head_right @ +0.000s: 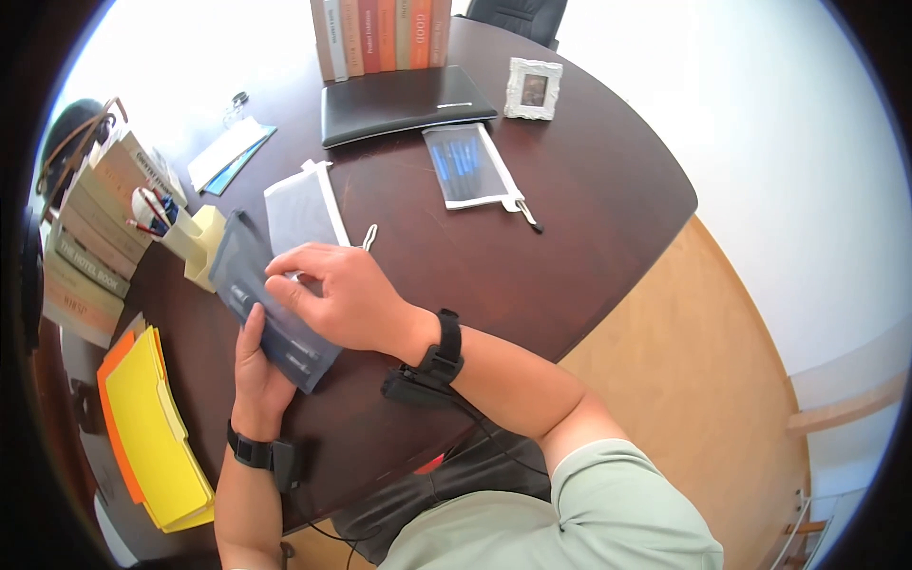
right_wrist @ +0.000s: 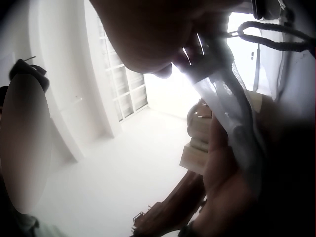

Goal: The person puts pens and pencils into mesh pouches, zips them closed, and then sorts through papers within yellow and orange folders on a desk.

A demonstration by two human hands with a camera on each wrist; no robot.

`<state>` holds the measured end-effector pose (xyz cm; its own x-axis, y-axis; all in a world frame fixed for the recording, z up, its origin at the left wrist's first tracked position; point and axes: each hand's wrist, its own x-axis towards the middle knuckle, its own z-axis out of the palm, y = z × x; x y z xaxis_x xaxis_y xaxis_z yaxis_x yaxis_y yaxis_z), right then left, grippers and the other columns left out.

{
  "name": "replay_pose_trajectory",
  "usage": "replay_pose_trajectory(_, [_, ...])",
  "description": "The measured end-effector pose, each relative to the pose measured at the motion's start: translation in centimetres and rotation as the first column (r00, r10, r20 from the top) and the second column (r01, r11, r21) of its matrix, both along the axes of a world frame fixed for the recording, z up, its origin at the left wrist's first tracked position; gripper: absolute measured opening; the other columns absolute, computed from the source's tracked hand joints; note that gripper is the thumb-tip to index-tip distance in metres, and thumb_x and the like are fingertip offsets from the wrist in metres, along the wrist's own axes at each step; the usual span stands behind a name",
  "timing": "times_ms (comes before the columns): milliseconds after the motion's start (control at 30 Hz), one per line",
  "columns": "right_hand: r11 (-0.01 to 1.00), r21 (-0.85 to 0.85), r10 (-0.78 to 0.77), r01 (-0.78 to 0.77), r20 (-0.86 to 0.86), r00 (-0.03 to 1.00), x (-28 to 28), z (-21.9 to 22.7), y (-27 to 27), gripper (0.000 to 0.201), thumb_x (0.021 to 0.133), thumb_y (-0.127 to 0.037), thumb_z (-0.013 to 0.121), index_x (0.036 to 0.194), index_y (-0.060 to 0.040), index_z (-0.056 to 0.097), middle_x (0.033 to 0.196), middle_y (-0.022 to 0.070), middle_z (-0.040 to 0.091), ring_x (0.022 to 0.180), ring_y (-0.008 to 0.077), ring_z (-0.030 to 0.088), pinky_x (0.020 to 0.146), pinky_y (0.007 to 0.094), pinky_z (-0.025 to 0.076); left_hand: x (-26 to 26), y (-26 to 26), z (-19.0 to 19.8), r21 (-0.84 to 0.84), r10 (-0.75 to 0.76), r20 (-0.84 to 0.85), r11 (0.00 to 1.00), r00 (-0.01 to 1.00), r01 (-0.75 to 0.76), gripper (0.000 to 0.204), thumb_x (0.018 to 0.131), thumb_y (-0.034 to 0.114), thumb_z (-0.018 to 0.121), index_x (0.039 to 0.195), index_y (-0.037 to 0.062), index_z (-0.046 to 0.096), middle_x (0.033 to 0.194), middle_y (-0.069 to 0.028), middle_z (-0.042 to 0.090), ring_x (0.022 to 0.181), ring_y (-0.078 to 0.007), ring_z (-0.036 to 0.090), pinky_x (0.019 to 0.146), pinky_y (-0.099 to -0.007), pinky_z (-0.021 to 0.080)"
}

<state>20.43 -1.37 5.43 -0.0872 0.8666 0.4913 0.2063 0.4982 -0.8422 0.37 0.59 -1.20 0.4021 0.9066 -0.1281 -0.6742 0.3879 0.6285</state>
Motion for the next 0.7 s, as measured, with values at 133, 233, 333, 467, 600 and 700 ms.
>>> replay_pose_trajectory(133, [0.958,0.273,-0.148,0.087,0.212,0.966,0.1,-1.8,0.5,0.038,0.09,-0.029,0.075,0.113,0.0009,0.073,0.118,0.0241,0.071,0.096,0.0416,0.072,0.089,0.0407,0.057,-0.6,-0.1,-0.2,-0.049,-0.024,0.05,0.998,0.998,0.026,0.047,0.109,0.036,0.055,0.142,0.0031,0.053,0.138,-0.013,0.064,0.127,-0.028,0.061,0.111,-0.0468,0.049])
replay_pose_trajectory(233, [0.995,-0.083,0.076,-0.055,0.277,0.958,0.4,-0.6,-0.2,0.034,0.089,-0.025,0.074,0.105,0.0047,0.071,0.1,0.0265,0.072,0.091,0.0436,0.07,0.083,0.0433,0.055,-1.0,0.4,-0.4,-0.074,-0.094,0.119,0.992,0.988,0.104,0.051,0.109,0.037,0.054,0.144,0.0008,0.05,0.14,-0.0144,0.06,0.131,-0.0279,0.058,0.113,-0.0472,0.047])
replay_pose_trajectory(333, [1.0,-0.008,0.029,-0.028,0.214,0.976,0.0,-1.1,0.2,0.029,0.087,-0.023,0.072,0.1,0.003,0.072,0.091,0.0244,0.071,0.088,0.0427,0.069,0.08,0.0456,0.055,-1.0,0.5,-0.4,-0.023,-0.117,0.127,0.992,0.985,0.121,0.054,0.109,0.041,0.053,0.146,0.0013,0.048,0.145,-0.0143,0.056,0.136,-0.0278,0.054,0.116,-0.0477,0.044])
replay_pose_trajectory(467, [0.994,0.107,-0.041,0.019,0.21,0.977,-0.3,-1.5,0.5,0.027,0.086,-0.022,0.073,0.1,0.0006,0.072,0.092,0.0212,0.071,0.086,0.0409,0.069,0.079,0.0454,0.056,-1.0,0.3,-0.4,0.008,-0.123,0.095,0.992,0.988,0.123,0.054,0.109,0.043,0.052,0.145,0.0035,0.051,0.146,-0.0134,0.057,0.135,-0.0288,0.055,0.116,-0.048,0.043])
replay_pose_trajectory(600, [0.984,0.171,-0.08,0.041,0.225,0.971,-0.6,-1.1,0.0,0.021,0.087,-0.019,0.074,0.1,-0.0024,0.074,0.093,0.0179,0.072,0.086,0.0386,0.071,0.077,0.0438,0.057,-0.9,-0.2,-0.1,-0.048,-0.079,0.042,0.996,0.996,0.081,0.065,0.106,0.051,0.054,0.149,0.003,0.045,0.148,-0.014,0.055,0.137,-0.0294,0.054,0.118,-0.0478,0.041])
replay_pose_trajectory(700, [0.986,0.156,-0.088,0.054,0.219,0.972,-0.6,-0.7,0.2,0.024,0.087,-0.021,0.079,0.102,-0.0024,0.075,0.098,0.0168,0.074,0.09,0.0358,0.072,0.078,0.0402,0.058,-1.0,0.2,-0.6,-0.022,-0.047,0.012,0.999,0.999,0.047,0.069,0.103,0.052,0.058,0.149,0.0019,0.044,0.148,-0.0134,0.055,0.138,-0.0288,0.052,0.118,-0.0475,0.04])
